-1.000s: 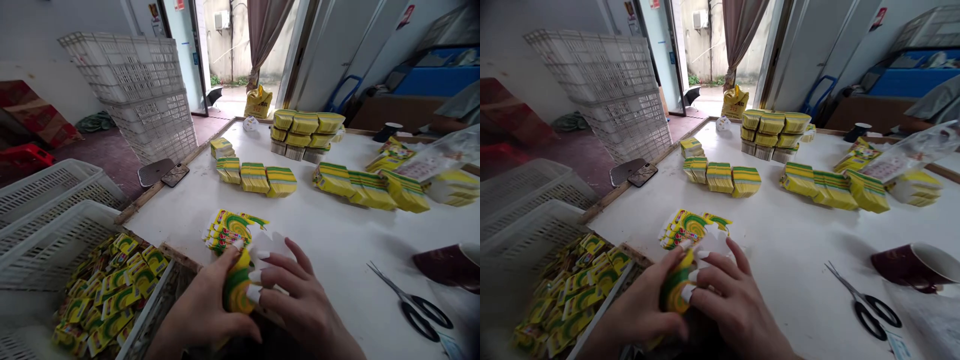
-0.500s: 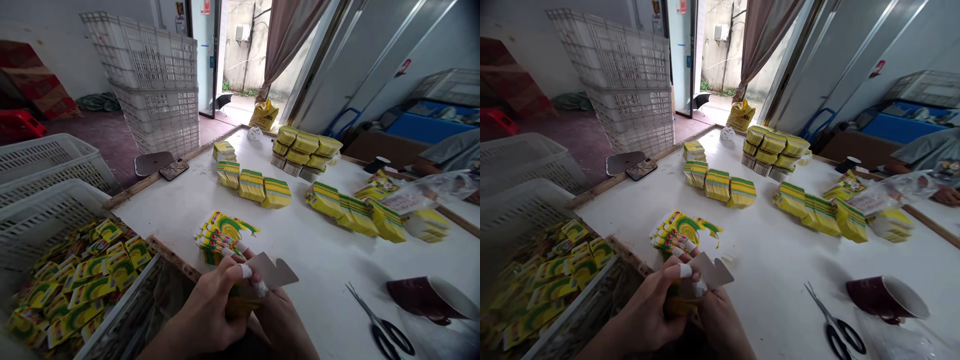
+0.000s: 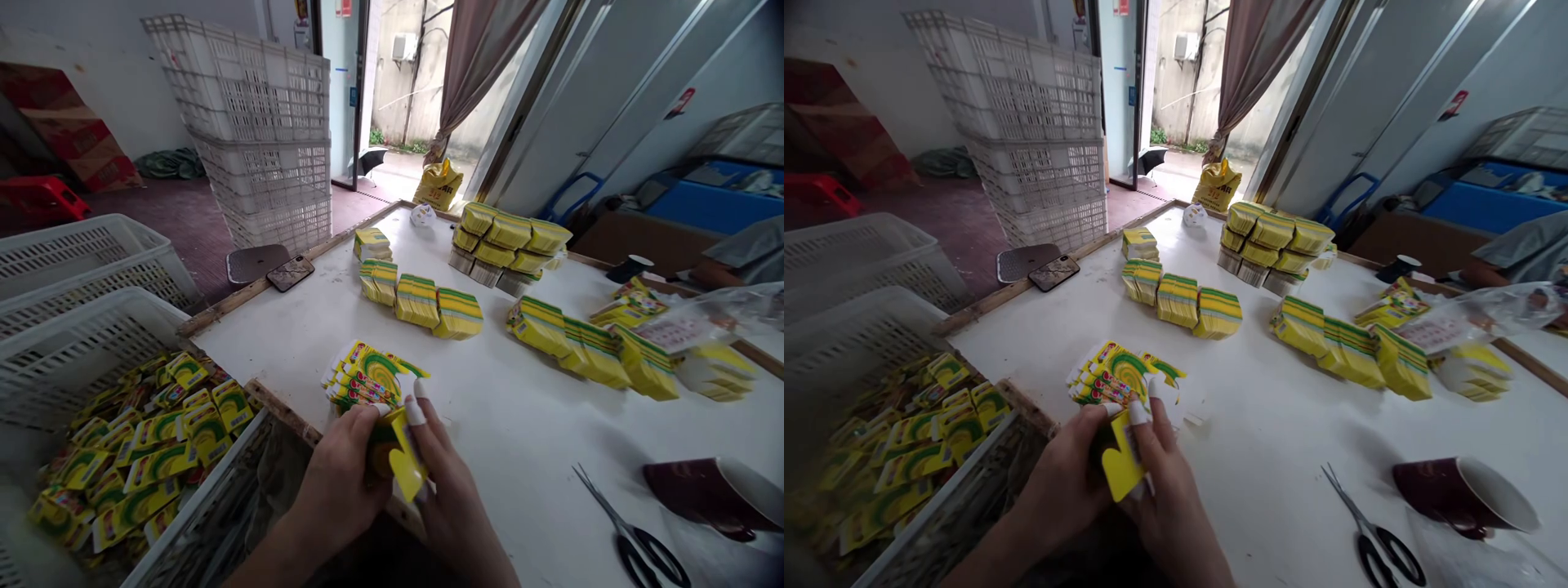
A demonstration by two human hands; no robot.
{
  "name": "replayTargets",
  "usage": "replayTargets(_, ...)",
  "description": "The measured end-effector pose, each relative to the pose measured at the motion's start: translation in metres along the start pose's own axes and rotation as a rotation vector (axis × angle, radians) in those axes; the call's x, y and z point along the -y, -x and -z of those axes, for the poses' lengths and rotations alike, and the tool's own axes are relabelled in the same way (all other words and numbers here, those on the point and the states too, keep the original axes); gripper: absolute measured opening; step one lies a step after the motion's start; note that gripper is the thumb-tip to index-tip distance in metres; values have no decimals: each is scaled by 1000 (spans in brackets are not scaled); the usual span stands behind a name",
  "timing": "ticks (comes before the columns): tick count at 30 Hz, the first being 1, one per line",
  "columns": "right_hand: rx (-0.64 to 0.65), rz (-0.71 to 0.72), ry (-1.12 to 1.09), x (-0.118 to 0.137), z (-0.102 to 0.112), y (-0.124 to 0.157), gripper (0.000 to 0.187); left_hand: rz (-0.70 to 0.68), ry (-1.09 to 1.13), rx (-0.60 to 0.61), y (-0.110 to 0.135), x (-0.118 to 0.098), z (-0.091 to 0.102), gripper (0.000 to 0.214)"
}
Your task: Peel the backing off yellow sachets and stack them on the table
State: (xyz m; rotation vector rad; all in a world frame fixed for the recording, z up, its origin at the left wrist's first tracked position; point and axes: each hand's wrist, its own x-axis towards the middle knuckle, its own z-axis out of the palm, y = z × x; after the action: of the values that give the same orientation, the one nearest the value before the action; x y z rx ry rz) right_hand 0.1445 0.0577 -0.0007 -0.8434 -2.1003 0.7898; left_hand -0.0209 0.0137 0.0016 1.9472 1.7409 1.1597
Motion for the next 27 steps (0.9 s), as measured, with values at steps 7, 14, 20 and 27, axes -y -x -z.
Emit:
replayTargets(7, 231, 75, 94, -4, 17, -12, 42, -10, 23, 77, -7, 11, 24, 74)
replayTargets(14, 195, 77, 70, -6, 15, -13, 34, 46, 139, 104, -15, 7, 31, 74)
replayTargets(20, 191, 85, 5, -5, 15, -17, 27, 27, 191, 173, -18, 8, 36, 78)
replayTargets(27, 92, -3, -22, 1, 2, -7, 45, -37, 23, 145, -19, 1, 35, 67)
